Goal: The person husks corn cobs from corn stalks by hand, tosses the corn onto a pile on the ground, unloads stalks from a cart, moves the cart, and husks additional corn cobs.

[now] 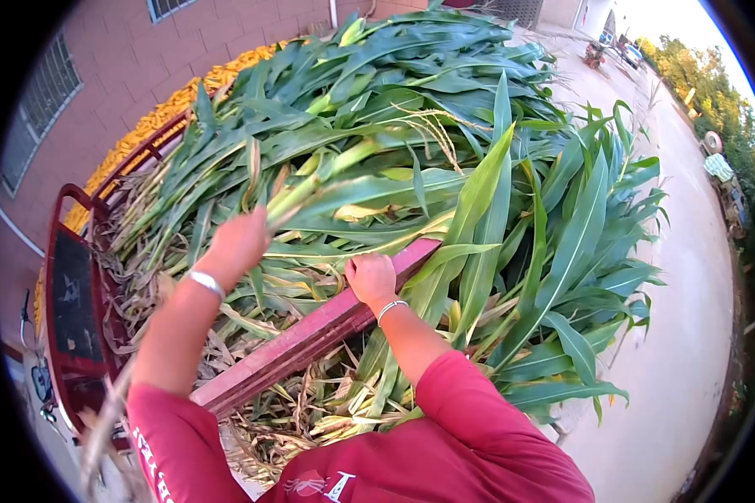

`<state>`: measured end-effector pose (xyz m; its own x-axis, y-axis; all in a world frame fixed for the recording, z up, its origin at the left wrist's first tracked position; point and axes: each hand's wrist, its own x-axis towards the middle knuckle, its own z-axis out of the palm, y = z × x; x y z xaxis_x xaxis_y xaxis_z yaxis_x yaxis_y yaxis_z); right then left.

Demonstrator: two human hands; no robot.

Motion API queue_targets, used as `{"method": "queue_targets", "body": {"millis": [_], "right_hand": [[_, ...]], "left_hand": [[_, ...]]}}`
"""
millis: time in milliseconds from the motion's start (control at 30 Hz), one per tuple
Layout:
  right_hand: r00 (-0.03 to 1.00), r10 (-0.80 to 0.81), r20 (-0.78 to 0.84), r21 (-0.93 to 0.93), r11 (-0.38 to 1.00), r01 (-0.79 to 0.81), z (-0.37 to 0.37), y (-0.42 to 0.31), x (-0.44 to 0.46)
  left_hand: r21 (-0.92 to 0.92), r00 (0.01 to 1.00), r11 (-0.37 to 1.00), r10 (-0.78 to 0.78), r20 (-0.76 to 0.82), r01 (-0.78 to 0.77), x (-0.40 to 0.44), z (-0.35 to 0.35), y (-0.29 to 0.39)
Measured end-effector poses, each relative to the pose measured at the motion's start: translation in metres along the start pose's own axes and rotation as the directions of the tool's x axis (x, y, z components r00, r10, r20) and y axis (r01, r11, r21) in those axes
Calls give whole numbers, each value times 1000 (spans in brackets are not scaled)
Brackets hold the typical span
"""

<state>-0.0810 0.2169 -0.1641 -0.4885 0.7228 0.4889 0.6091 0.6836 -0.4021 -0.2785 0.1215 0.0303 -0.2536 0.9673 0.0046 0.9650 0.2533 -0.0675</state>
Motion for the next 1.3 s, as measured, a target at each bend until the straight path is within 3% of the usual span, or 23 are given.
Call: {"method": "queue_targets", "body": {"millis": [33, 100, 200, 500, 633, 733, 767, 967, 1100, 1167, 1233, 1300], "right_hand": [[1000, 21, 8, 13, 1000, -21, -2, 0, -6], [1000, 17, -23, 24, 1000, -16, -2, 2, -7], [999, 30, -20, 48, 998, -29, 2, 5, -16], [995, 18, -102, 43, 999, -13, -3, 29, 0], [999, 3, -54, 31, 1000, -1, 0, 27, -1], [999, 15, -41, -45, 999, -16, -2, 23, 4], [1000, -3, -22, -40, 999, 2, -1, 21, 3], [999, 3, -42, -89, 996, -7, 2, 19, 7], [999, -39, -4, -97, 995, 38, 4, 17, 4], [999, -42, -4, -99, 994, 41, 4, 15, 14], [1000, 4, 17, -92, 996, -2, 1, 10, 9], [997, 53, 53, -123, 991, -46, 4, 8, 9]], "left_hand": [[-35, 1000, 999, 11, -12, -11, -26, 4, 1], [-125, 988, 980, -148, 51, 154, -65, 16, 8], [-111, 988, 982, -145, 50, 150, -103, 27, 26], [-81, 981, 980, -176, 79, 183, -105, 29, 46], [-23, 976, 978, -206, 75, 208, -85, 32, 4], [3, 992, 992, -125, -14, 125, -55, 39, -35], [18, 997, 997, -68, -43, 69, -45, 53, -50], [-61, 974, 988, -129, 187, 142, 14, 145, -60], [14, 968, 975, -222, 116, 222, 19, 279, -78], [-62, 790, 830, -502, 351, 555, 19, 307, -74], [-116, 804, 837, -461, 376, 535, 7, 304, -81], [-34, 915, 967, -228, 333, 253, 3, 283, -97]]}}
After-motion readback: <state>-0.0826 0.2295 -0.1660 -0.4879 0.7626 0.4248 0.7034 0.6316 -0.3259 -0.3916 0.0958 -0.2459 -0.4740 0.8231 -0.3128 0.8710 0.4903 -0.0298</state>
